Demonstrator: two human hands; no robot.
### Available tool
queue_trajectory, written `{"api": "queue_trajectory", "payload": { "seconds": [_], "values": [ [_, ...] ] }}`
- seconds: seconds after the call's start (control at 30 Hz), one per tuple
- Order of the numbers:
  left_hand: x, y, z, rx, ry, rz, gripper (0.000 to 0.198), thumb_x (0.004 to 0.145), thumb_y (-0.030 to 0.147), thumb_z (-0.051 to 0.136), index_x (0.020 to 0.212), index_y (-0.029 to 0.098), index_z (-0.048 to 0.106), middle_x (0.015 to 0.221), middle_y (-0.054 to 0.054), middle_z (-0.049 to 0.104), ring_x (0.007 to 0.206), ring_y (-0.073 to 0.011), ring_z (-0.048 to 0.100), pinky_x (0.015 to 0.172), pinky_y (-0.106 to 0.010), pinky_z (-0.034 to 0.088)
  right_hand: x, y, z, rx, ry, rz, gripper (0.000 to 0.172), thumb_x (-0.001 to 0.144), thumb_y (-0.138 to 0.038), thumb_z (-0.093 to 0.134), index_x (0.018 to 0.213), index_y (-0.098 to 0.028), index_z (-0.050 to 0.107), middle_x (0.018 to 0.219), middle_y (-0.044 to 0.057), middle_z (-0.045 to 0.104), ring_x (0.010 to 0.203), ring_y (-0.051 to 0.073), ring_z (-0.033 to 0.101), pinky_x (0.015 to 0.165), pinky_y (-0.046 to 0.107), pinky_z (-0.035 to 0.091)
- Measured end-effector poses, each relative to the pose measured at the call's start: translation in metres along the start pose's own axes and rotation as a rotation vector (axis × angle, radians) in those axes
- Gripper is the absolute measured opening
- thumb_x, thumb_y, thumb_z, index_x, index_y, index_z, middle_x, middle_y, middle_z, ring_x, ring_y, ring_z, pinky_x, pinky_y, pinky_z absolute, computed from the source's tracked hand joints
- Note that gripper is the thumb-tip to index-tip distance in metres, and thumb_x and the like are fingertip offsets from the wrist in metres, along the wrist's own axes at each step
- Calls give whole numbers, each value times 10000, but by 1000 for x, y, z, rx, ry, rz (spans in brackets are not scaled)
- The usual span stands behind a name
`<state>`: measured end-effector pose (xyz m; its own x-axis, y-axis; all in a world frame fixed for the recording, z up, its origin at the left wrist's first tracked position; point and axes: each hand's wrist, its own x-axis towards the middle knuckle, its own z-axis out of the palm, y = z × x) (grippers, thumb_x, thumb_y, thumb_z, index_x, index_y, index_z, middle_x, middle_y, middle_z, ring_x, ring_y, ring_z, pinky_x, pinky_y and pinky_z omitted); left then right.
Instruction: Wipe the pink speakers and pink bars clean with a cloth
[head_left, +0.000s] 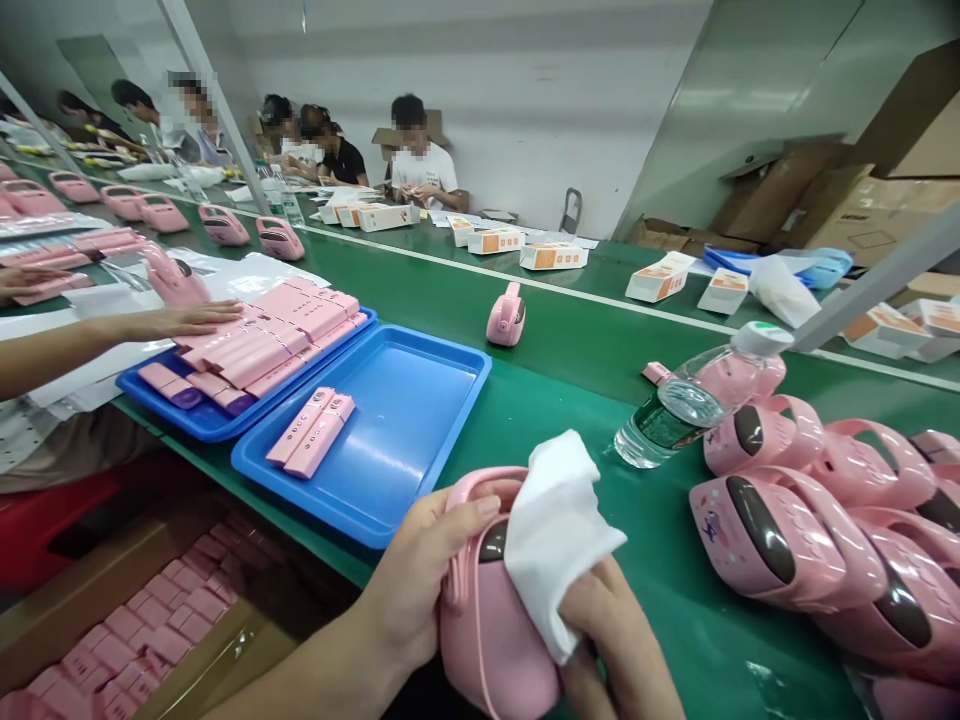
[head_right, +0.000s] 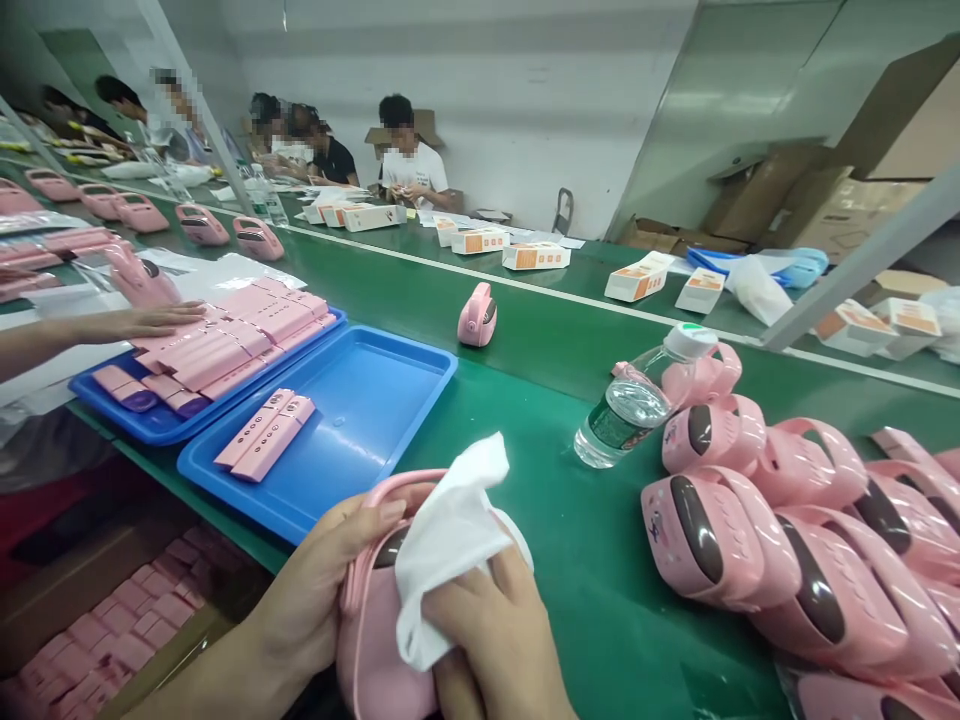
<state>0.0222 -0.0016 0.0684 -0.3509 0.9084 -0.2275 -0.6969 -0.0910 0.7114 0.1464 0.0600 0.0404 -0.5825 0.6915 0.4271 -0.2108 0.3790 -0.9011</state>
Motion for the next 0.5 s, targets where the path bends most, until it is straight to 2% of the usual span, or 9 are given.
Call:
{"api": "queue_trajectory", "payload": {
  "seconds": [0.07, 0.1, 0.17, 0.23, 0.27, 0.33, 0.43, 0.5],
  "values": [
    [6, 2, 2, -16, 21, 8, 268, 782, 201, 587, 1027, 115, 656, 900, -105, 704, 847, -201, 641, 770, -257, 472, 2, 8, -5, -83, -1, -89, 251, 861, -403, 486, 1051, -367, 646, 1059, -5, 652, 1041, 233, 545, 980, 381, 371],
    [10, 2, 2, -42, 32, 7, 250, 776, 198, 587, 996, 104, 661, 902, -109, 702, 849, -207, 639, 778, -271, 476, 3, 13, -10, -102, 21, -65, 243, 854, -403, 499, 1022, -342, 664, 1035, 6, 660, 1025, 236, 555, 967, 377, 383],
    [18, 2, 1, -135, 84, -32, 209, 774, 214, 574, 916, 89, 664, 916, -118, 694, 863, -226, 633, 807, -313, 478, 7, 26, -22, -8, 116, 119, 206, 812, -386, 572, 956, -291, 684, 945, 23, 686, 898, 224, 611, 862, 350, 469],
    [24, -1, 1, -276, 190, -117, 207, 787, 252, 550, 852, 86, 655, 895, -117, 692, 857, -229, 634, 828, -333, 475, 14, 37, -32, 247, 236, 355, 214, 770, -350, 639, 970, -277, 662, 910, 10, 699, 790, 183, 641, 718, 282, 531],
    [27, -2, 1, -350, 241, -175, 221, 796, 272, 537, 848, 89, 650, 864, -109, 693, 843, -224, 638, 825, -331, 477, 18, 40, -35, 392, 306, 441, 256, 747, -324, 670, 998, -280, 643, 926, -3, 700, 787, 164, 647, 687, 246, 538],
    [30, -4, 2, -470, 307, -272, 249, 813, 300, 517, 878, 94, 641, 780, -85, 693, 784, -202, 647, 787, -311, 491, 25, 41, -37, 617, 436, 522, 355, 714, -264, 710, 1054, -286, 612, 977, -30, 695, 841, 130, 651, 738, 199, 531],
    [34, -8, 4, -533, 341, -264, 208, 826, 286, 497, 871, 127, 624, 703, -38, 678, 695, -169, 645, 726, -296, 500, 32, 34, -36, 656, 528, 477, 352, 726, -232, 704, 1063, -279, 615, 986, -49, 697, 885, 110, 651, 799, 170, 511],
    [37, -12, 4, -499, 336, -186, 177, 825, 264, 487, 812, 140, 613, 666, -20, 661, 665, -158, 638, 708, -290, 498, 33, 29, -34, 450, 495, 313, 255, 784, -244, 645, 1038, -265, 640, 969, -28, 706, 922, 152, 651, 812, 230, 525]
  ]
}}
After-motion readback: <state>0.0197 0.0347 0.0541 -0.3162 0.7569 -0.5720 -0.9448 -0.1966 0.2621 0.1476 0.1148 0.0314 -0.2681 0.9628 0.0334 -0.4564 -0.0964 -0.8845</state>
